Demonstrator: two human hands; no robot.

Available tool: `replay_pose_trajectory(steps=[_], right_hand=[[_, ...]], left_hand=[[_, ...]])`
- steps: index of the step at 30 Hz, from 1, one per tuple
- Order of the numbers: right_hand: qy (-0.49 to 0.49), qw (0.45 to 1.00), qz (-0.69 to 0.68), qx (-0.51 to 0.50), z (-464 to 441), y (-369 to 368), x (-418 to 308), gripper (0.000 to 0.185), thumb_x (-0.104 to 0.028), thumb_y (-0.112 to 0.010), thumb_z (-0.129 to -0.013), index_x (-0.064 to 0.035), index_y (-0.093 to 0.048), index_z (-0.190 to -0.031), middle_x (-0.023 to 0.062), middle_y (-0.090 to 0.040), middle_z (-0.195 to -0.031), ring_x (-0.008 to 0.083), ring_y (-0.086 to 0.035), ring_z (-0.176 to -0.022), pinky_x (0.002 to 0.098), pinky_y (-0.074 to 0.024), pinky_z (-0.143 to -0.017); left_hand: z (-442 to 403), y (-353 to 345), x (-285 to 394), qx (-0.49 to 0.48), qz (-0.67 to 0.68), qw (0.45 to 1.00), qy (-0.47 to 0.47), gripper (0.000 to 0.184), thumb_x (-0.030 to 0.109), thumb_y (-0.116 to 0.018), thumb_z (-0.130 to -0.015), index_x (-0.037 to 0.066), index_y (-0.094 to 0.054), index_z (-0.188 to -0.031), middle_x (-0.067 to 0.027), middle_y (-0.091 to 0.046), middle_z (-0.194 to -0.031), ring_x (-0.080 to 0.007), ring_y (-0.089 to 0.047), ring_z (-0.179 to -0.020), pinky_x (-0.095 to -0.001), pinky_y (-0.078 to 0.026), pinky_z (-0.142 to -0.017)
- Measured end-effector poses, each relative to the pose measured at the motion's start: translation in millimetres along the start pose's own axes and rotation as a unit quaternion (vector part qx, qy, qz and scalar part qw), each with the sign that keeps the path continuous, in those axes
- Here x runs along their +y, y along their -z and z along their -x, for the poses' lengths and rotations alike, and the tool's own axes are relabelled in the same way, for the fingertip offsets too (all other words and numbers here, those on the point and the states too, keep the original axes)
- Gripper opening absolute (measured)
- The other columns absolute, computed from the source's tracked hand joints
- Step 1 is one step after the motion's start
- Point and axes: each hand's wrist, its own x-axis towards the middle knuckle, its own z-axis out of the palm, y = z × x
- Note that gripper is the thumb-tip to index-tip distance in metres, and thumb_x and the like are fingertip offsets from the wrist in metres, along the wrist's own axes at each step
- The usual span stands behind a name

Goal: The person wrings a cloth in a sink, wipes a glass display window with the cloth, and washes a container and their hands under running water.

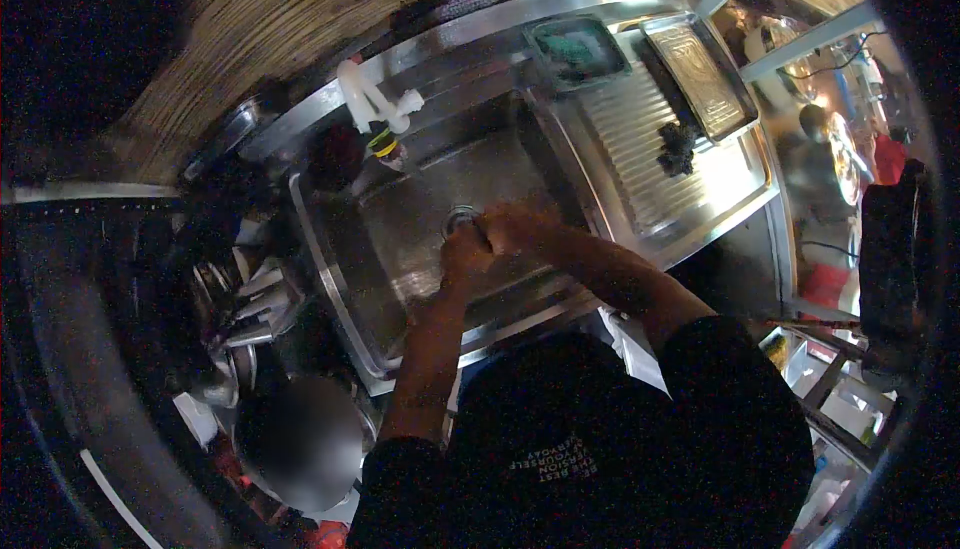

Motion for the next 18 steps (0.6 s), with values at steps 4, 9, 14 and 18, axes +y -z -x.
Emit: replay_pose_trajectory(steps=[4, 9, 14, 18], right_hand=[[-0.038, 0.999, 0.006, -0.035, 7.2, -18.0, 9.6, 0.03, -0.018, -0.071, -0.081, -0.0067, -0.069, -0.108, 0.018, -0.073, -0.102, 0.0381, -0.071, -0.098, 0.0491, -0.0563, -0.086], [0.138, 0.983, 0.021, 0.119, 18.6, 54.1, -17.5, 0.042, -0.015, -0.067, -0.086, -0.0055, -0.064, -0.127, 0.018, -0.066, -0.127, 0.0363, -0.064, -0.118, 0.046, -0.0519, -0.1], [0.006, 0.949, 0.074, 0.308, -82.7, 86.4, 25.6, 0.067, -0.025, -0.075, -0.087, -0.0038, -0.05, -0.146, 0.0217, -0.056, -0.142, 0.0375, -0.057, -0.128, 0.0464, -0.0465, -0.108], [-0.097, 0.955, -0.113, 0.258, -154.6, 148.3, 18.4, 0.073, -0.034, -0.078, -0.089, -0.0034, -0.048, -0.147, 0.0209, -0.062, -0.132, 0.0295, -0.066, -0.105, 0.0411, -0.0543, -0.092]], left_hand=[[9.5, -2.1, 9.3, 0.001, 0.099, 0.987, -0.128, 0.046, 0.04, -0.076, -0.079, 0.004, -0.068, -0.107, -0.0228, -0.073, -0.102, -0.0436, -0.071, -0.088, -0.0515, -0.058, -0.077], [-15.7, -54.6, -42.3, -0.223, 0.409, 0.881, 0.085, 0.04, 0.033, -0.082, -0.074, 0.009, -0.07, -0.104, -0.0099, -0.073, -0.094, -0.0278, -0.07, -0.08, -0.0415, -0.055, -0.074], [43.6, -3.1, -23.4, -0.229, 0.573, 0.777, 0.129, 0.04, 0.035, -0.083, -0.076, 0.011, -0.07, -0.105, -0.0056, -0.071, -0.097, -0.0207, -0.067, -0.09, -0.0404, -0.05, -0.084], [66.8, 22.4, -20.8, -0.154, 0.433, 0.887, 0.04, 0.048, 0.044, -0.079, -0.082, 0.01, -0.069, -0.115, -0.0107, -0.072, -0.106, -0.0303, -0.067, -0.1, -0.0438, -0.049, -0.091]])
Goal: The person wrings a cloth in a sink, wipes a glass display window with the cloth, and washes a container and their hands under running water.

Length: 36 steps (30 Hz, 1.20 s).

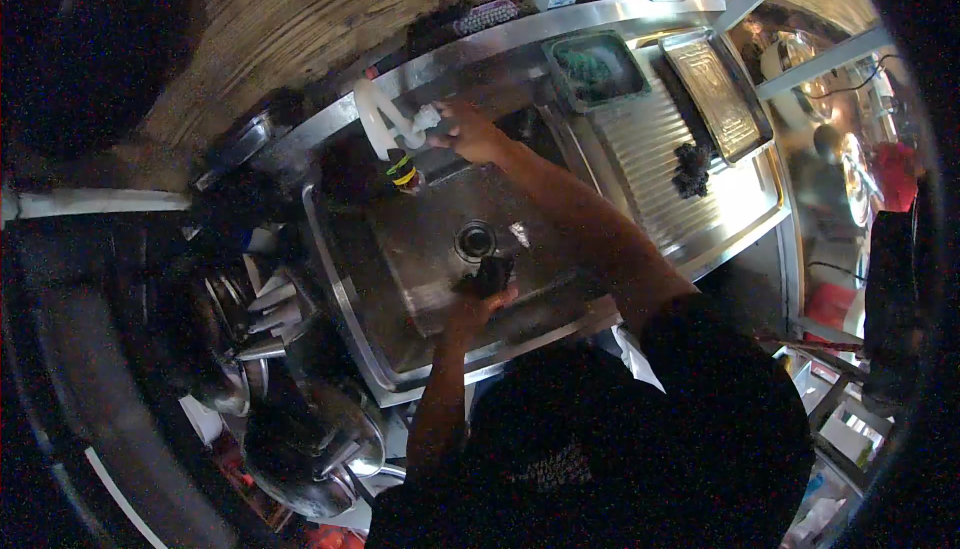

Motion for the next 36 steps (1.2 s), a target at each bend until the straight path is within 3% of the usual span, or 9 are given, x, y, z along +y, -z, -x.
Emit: replay_pose_trajectory(steps=[7, 10, 12, 16, 24, 27, 31, 33, 36], right_hand=[[-0.114, 0.92, -0.351, -0.131, -45.0, -29.8, 48.9, 0.076, -0.036, -0.081, -0.088, -0.0057, -0.049, -0.149, 0.0143, -0.072, -0.102, 0.0172, -0.066, -0.079, 0.034, -0.0553, -0.072], [-0.107, 0.932, -0.33, -0.107, -41.6, -34.0, 53.3, 0.068, -0.045, -0.074, -0.093, -0.0052, -0.055, -0.144, 0.016, -0.072, -0.101, 0.0182, -0.068, -0.08, 0.0348, -0.0556, -0.072], [-0.143, 0.953, -0.218, -0.156, -38.5, -3.3, 18.7, 0.064, -0.052, -0.067, -0.095, -0.004, -0.06, -0.138, 0.0159, -0.072, -0.102, 0.0198, -0.068, -0.087, 0.0348, -0.056, -0.076], [-0.163, 0.972, -0.04, -0.168, -51.7, 16.2, -18.8, 0.06, -0.053, -0.06, -0.099, -0.0045, -0.064, -0.133, 0.0144, -0.071, -0.103, 0.0211, -0.067, -0.094, 0.0348, -0.0543, -0.081], [-0.122, 0.987, 0.078, -0.076, 1.4, 6.1, -37.8, 0.048, -0.046, -0.051, -0.105, -0.0071, -0.066, -0.128, 0.0105, -0.067, -0.107, 0.0226, -0.063, -0.103, 0.035, -0.0492, -0.089], [-0.049, 0.975, -0.15, -0.156, 69.6, 35.0, -32.8, 0.044, -0.043, -0.048, -0.107, -0.0082, -0.066, -0.127, 0.009, -0.066, -0.108, 0.0232, -0.062, -0.106, 0.035, -0.0472, -0.092], [-0.071, 0.801, -0.507, -0.31, 187.0, 136.6, -37.0, 0.058, -0.052, -0.053, -0.103, -0.0011, -0.065, -0.128, 0.0122, -0.067, -0.129, 0.0268, -0.059, -0.122, 0.0396, -0.0418, -0.107], [-0.041, 0.91, -0.308, -0.276, 226.0, 157.3, -26.9, 0.048, -0.042, -0.056, -0.104, -0.0023, -0.064, -0.13, 0.0131, -0.067, -0.127, 0.0254, -0.06, -0.12, 0.0381, -0.0455, -0.102], [-0.144, 0.953, -0.148, -0.222, 259.9, 194.6, -21.3, 0.04, -0.033, -0.061, -0.102, -0.006, -0.066, -0.131, 0.0147, -0.07, -0.119, 0.026, -0.065, -0.112, 0.0375, -0.0502, -0.094]], left_hand=[[36.3, 16.7, -33.0, 0.134, -0.143, 0.976, -0.093, 0.06, 0.057, -0.069, -0.091, 0.009, -0.067, -0.127, -0.0185, -0.07, -0.115, -0.0375, -0.064, -0.111, -0.0467, -0.047, -0.097], [52.5, 18.2, -43.4, 0.163, -0.093, 0.982, -0.015, 0.064, 0.061, -0.063, -0.094, 0.008, -0.065, -0.13, -0.0202, -0.068, -0.121, -0.0387, -0.06, -0.118, -0.0472, -0.044, -0.102], [58.9, 26.2, -29.1, 0.091, -0.083, 0.977, 0.176, 0.065, 0.061, -0.058, -0.097, 0.008, -0.061, -0.135, -0.0205, -0.065, -0.126, -0.0392, -0.056, -0.124, -0.0472, -0.041, -0.105], [58.6, 22.2, -39.0, 0.118, -0.242, 0.961, -0.056, 0.065, 0.058, -0.052, -0.101, 0.005, -0.057, -0.138, -0.0224, -0.061, -0.132, -0.0407, -0.054, -0.126, -0.0477, -0.038, -0.108], [45.9, -11.2, 17.0, 0.11, -0.195, 0.963, -0.147, 0.063, 0.054, -0.055, -0.102, 0.003, -0.058, -0.138, -0.0175, -0.063, -0.128, -0.0339, -0.058, -0.117, -0.0416, -0.042, -0.104], [43.7, -33.2, 69.6, 0.114, -0.058, 0.992, -0.012, 0.059, 0.05, -0.056, -0.103, 0.003, -0.058, -0.138, -0.0168, -0.064, -0.127, -0.0314, -0.06, -0.113, -0.0409, -0.044, -0.1], [48.2, -80.2, 145.2, 0.212, -0.118, 0.956, -0.165, 0.048, 0.042, -0.057, -0.104, 0.002, -0.064, -0.13, -0.0177, -0.068, -0.121, -0.0301, -0.063, -0.111, -0.0416, -0.047, -0.096], [22.5, -81.8, 135.6, 0.191, -0.19, 0.94, -0.209, 0.044, 0.04, -0.058, -0.104, 0.002, -0.066, -0.126, -0.0172, -0.069, -0.117, -0.0286, -0.065, -0.109, -0.0414, -0.048, -0.095], [-17.3, -98.6, 155.8, 0.144, -0.228, 0.944, -0.19, 0.037, 0.036, -0.061, -0.103, 0.002, -0.069, -0.118, -0.0145, -0.072, -0.111, -0.026, -0.067, -0.103, -0.0406, -0.049, -0.092]])
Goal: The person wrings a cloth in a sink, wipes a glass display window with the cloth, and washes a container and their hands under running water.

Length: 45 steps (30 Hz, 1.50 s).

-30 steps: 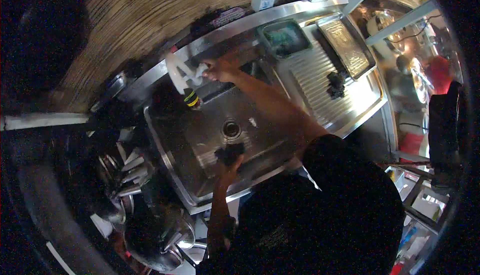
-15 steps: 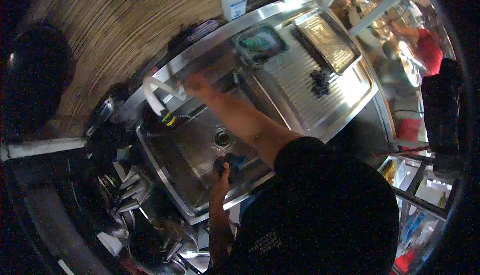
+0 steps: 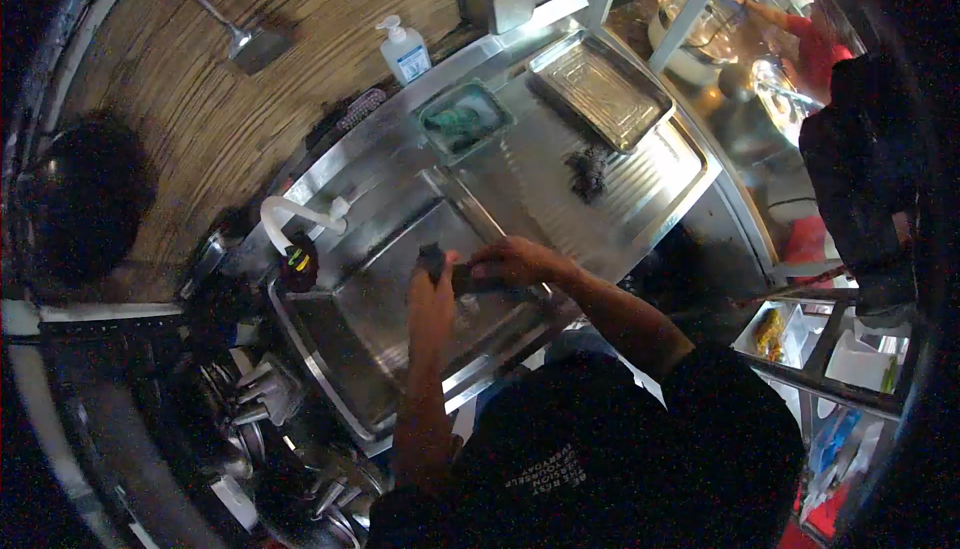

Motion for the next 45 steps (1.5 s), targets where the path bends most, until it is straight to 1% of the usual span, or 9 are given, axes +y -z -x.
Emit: replay_pose_trajectory(steps=[5, 7, 14, 19, 21, 34, 37, 42, 45], right_hand=[[0.103, 0.966, 0.1, 0.215, 45.3, 30.0, 47.3, 0.029, -0.024, -0.066, -0.097, -0.0051, -0.07, -0.119, 0.0122, -0.074, -0.101, 0.0257, -0.07, -0.093, 0.0381, -0.0534, -0.085], [0.003, 0.983, 0.025, 0.183, 72.5, 64.2, 20.5, 0.026, -0.018, -0.07, -0.092, -0.0051, -0.068, -0.115, 0.0107, -0.073, -0.109, 0.0248, -0.07, -0.097, 0.0374, -0.0536, -0.086], [0.317, 0.868, 0.058, 0.378, 80.3, 96.1, 22.2, 0.029, -0.02, -0.075, -0.091, -0.0072, -0.067, -0.116, 0.0139, -0.071, -0.11, 0.0331, -0.068, -0.102, 0.0399, -0.0514, -0.088], [0.272, 0.895, 0.069, 0.347, 86.2, 105.7, 27.6, 0.03, -0.023, -0.07, -0.095, -0.0049, -0.064, -0.118, 0.018, -0.067, -0.109, 0.0376, -0.066, -0.102, 0.0425, -0.0505, -0.09], [0.199, 0.916, 0.117, 0.328, 108.6, 113.7, 10.0, 0.03, -0.022, -0.065, -0.097, -0.0033, -0.063, -0.12, 0.0207, -0.067, -0.108, 0.0397, -0.065, -0.103, 0.0438, -0.0504, -0.09], [-0.037, 0.936, 0.103, 0.334, 220.2, 124.4, 10.7, 0.036, -0.015, -0.06, -0.089, -0.0002, -0.061, -0.122, 0.0255, -0.067, -0.112, 0.0436, -0.064, -0.111, 0.0486, -0.0501, -0.095], [0.059, 0.943, 0.129, 0.301, 220.1, 103.9, 53.2, 0.041, -0.018, -0.066, -0.087, 0.0006, -0.062, -0.124, 0.0242, -0.066, -0.123, 0.0412, -0.062, -0.119, 0.0466, -0.0499, -0.099], [-0.071, 0.952, 0.182, 0.237, 204.6, 53.8, 85.8, 0.075, -0.044, -0.068, -0.092, 0.0029, -0.045, -0.145, 0.0308, -0.04, -0.153, 0.0465, -0.038, -0.143, 0.0516, -0.0326, -0.118], [-0.175, 0.864, 0.188, 0.433, 159.2, 6.4, 141.2, 0.101, -0.063, -0.067, -0.087, -0.0009, -0.029, -0.157, 0.0301, -0.023, -0.163, 0.0493, -0.02, -0.151, 0.0583, -0.0213, -0.121]], left_hand=[[-47.5, -30.6, 32.0, -0.008, 0.099, 0.995, -0.027, 0.033, 0.034, -0.068, -0.099, 0.003, -0.074, -0.109, -0.0089, -0.074, -0.104, -0.0236, -0.068, -0.093, -0.0384, -0.051, -0.089], [-51.0, -32.9, 70.0, -0.053, 0.136, 0.989, -0.031, 0.034, 0.035, -0.07, -0.098, 0.004, -0.075, -0.108, -0.0078, -0.075, -0.103, -0.0231, -0.068, -0.092, -0.0377, -0.051, -0.088], [-53.7, -66.1, 156.2, -0.175, 0.052, 0.96, -0.211, 0.039, 0.033, -0.069, -0.098, 0.003, -0.069, -0.124, -0.0097, -0.075, -0.106, -0.0238, -0.069, -0.1, -0.0368, -0.05, -0.093], [-75.3, -77.9, 161.7, -0.063, -0.026, 0.942, -0.33, 0.031, 0.021, -0.066, -0.1, 0.003, -0.068, -0.125, -0.0137, -0.075, -0.105, -0.0233, -0.07, -0.101, -0.0351, -0.052, -0.094], [-44.6, -55.0, 220.2, -0.122, -0.012, 0.963, -0.242, 0.028, 0.014, -0.066, -0.098, 0.003, -0.069, -0.124, -0.0153, -0.075, -0.106, -0.0232, -0.071, -0.098, -0.0344, -0.053, -0.092], [-53.5, -93.0, 220.9, -0.19, -0.047, 0.878, -0.436, 0.028, -0.009, -0.072, -0.077, 0.001, -0.075, -0.103, -0.014, -0.071, -0.094, -0.0292, -0.069, -0.089, -0.0354, -0.053, -0.08], [-50.7, -104.3, 192.2, -0.279, -0.086, 0.869, -0.399, 0.039, -0.007, -0.069, -0.076, 0.003, -0.074, -0.114, -0.0167, -0.071, -0.105, -0.0333, -0.069, -0.1, -0.0375, -0.053, -0.089], [-23.2, -139.9, 90.5, -0.362, -0.101, 0.836, -0.4, 0.052, 0.006, -0.072, -0.081, 0.003, -0.063, -0.132, -0.0195, -0.064, -0.128, -0.036, -0.062, -0.12, -0.0412, -0.049, -0.104], [-10.4, -150.1, 50.0, -0.342, -0.127, 0.852, -0.375, 0.053, 0.014, -0.073, -0.085, 0.004, -0.06, -0.135, -0.0202, -0.06, -0.135, -0.0372, -0.058, -0.126, -0.0429, -0.047, -0.107]])
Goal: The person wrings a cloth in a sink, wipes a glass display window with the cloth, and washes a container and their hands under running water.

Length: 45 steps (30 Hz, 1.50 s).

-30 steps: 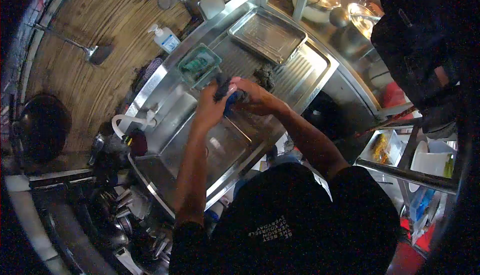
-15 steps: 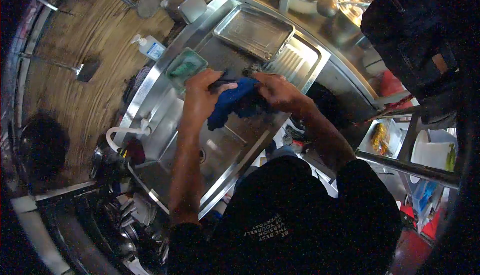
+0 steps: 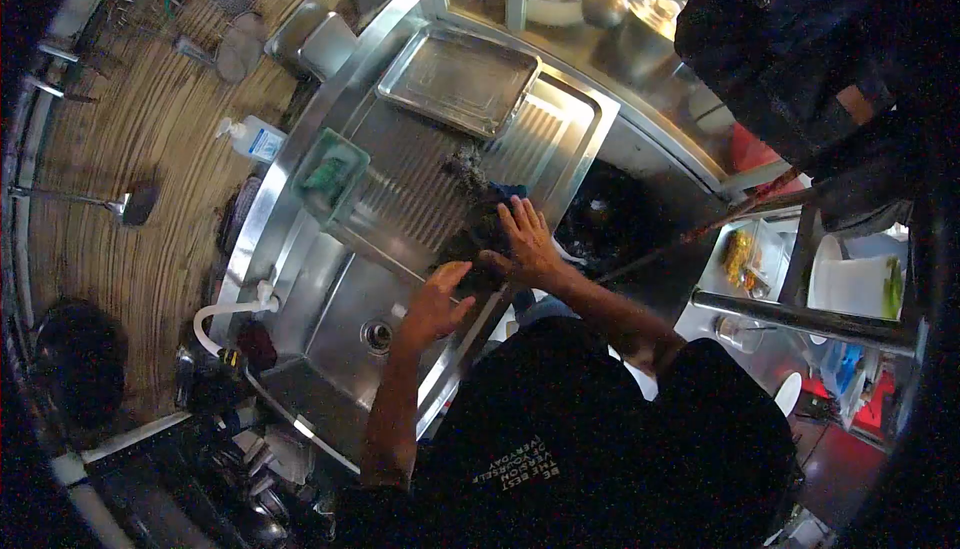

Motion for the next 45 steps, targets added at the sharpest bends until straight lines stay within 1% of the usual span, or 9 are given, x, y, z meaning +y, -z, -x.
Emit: replay_pose_trajectory(steps=[4, 11, 15, 18, 22, 27, 32, 36, 45], right_hand=[[-0.101, 0.993, 0.067, 0.003, -13.7, -34.6, -20.0, 0.1, -0.068, -0.06, -0.089, -0.0068, -0.025, -0.161, 0.027, -0.01, -0.167, 0.0469, -0.009, -0.155, 0.0611, -0.0145, -0.122], [0.251, 0.961, 0.113, 0.021, -23.4, -127.3, 55.1, 0.064, -0.024, -0.062, -0.093, -0.003, -0.042, -0.15, 0.0212, -0.027, -0.165, 0.0434, -0.019, -0.154, 0.0573, -0.0197, -0.124], [0.286, 0.95, -0.117, 0.05, -29.6, -133.1, 70.8, 0.03, -0.015, -0.056, -0.096, -0.0004, -0.06, -0.122, 0.0178, -0.064, -0.129, 0.0358, -0.06, -0.12, 0.0501, -0.0477, -0.101], [-0.062, 0.963, -0.261, 0.039, -18.9, -50.3, 23.2, 0.024, -0.019, -0.05, -0.104, -0.0022, -0.064, -0.11, 0.0113, -0.072, -0.103, 0.0284, -0.068, -0.095, 0.0455, -0.053, -0.083], [-0.182, 0.78, -0.598, 0.024, -56.5, 44.4, 28.9, 0.042, -0.041, -0.054, -0.104, -0.0033, -0.064, -0.121, 0.0103, -0.073, -0.105, 0.0249, -0.07, -0.089, 0.038, -0.0554, -0.073], [-0.026, 0.731, -0.672, 0.114, -114.9, 213.6, -37.0, 0.054, -0.046, -0.053, -0.104, 0.001, -0.06, -0.129, 0.0127, -0.071, -0.11, 0.0229, -0.069, -0.093, 0.0366, -0.055, -0.086], [0.1, 0.838, -0.281, 0.457, -215.6, 333.0, -41.9, 0.05, -0.039, -0.051, -0.107, 0.0042, -0.059, -0.132, 0.0156, -0.069, -0.11, 0.025, -0.063, -0.103, 0.0405, -0.0507, -0.096], [0.242, 0.749, 0.143, 0.6, -317.2, 396.3, -28.3, 0.04, -0.026, -0.056, -0.103, -0.0004, -0.059, -0.134, 0.024, -0.06, -0.136, 0.04, -0.056, -0.126, 0.047, -0.0424, -0.109], [0.221, 0.751, 0.537, 0.315, -482.1, 304.0, 98.6, 0.066, -0.026, -0.051, -0.096, 0.001, -0.037, -0.155, 0.0224, -0.036, -0.161, 0.0345, -0.032, -0.15, 0.0469, -0.0229, -0.124]], left_hand=[[21.4, -8.8, 11.2, 0.02, -0.017, 0.991, 0.131, 0.046, 0.018, -0.072, -0.088, 0.003, -0.062, -0.131, -0.0207, -0.061, -0.132, -0.0387, -0.059, -0.123, -0.045, -0.048, -0.105], [52.2, -28.2, 1.9, 0.126, 0.021, 0.974, 0.188, 0.027, 0.013, -0.069, -0.091, 0.001, -0.068, -0.115, -0.0201, -0.067, -0.115, -0.0382, -0.064, -0.11, -0.0451, -0.051, -0.095], [58.8, -29.4, -3.1, 0.185, 0.056, 0.956, 0.221, 0.02, 0.012, -0.068, -0.092, 0.002, -0.07, -0.109, -0.018, -0.068, -0.111, -0.0367, -0.066, -0.104, -0.0427, -0.052, -0.093], [66.5, -34.6, -16.7, 0.235, 0.092, 0.937, 0.242, 0.017, 0.013, -0.068, -0.093, 0.003, -0.071, -0.106, -0.016, -0.069, -0.109, -0.0361, -0.066, -0.102, -0.0421, -0.053, -0.091], [44.7, -32.4, -7.4, 0.319, 0.122, 0.915, 0.212, 0.012, 0.013, -0.067, -0.093, 0.004, -0.071, -0.101, -0.014, -0.068, -0.105, -0.0351, -0.066, -0.101, -0.0429, -0.053, -0.089], [9.8, -55.1, -17.6, 0.364, 0.082, 0.923, 0.094, 0.007, 0.009, -0.069, -0.09, 0.005, -0.07, -0.096, -0.0133, -0.066, -0.105, -0.0332, -0.064, -0.101, -0.0426, -0.051, -0.09], [-12.9, -79.6, -36.6, 0.39, 0.043, 0.916, 0.087, 0.012, 0.011, -0.069, -0.089, 0.005, -0.067, -0.099, -0.0177, -0.061, -0.119, -0.0361, -0.06, -0.109, -0.0457, -0.047, -0.095], [-18.2, -83.4, -53.3, 0.417, -0.022, 0.903, 0.105, 0.014, 0.013, -0.068, -0.089, 0.005, -0.065, -0.101, -0.0197, -0.056, -0.128, -0.039, -0.056, -0.115, -0.0524, -0.043, -0.101], [-37.6, -102.2, -44.3, 0.393, -0.107, 0.867, 0.288, 0.032, 0.02, -0.063, -0.092, 0.004, -0.057, -0.119, -0.0212, -0.049, -0.14, -0.0441, -0.043, -0.132, -0.0608, -0.033, -0.111]])
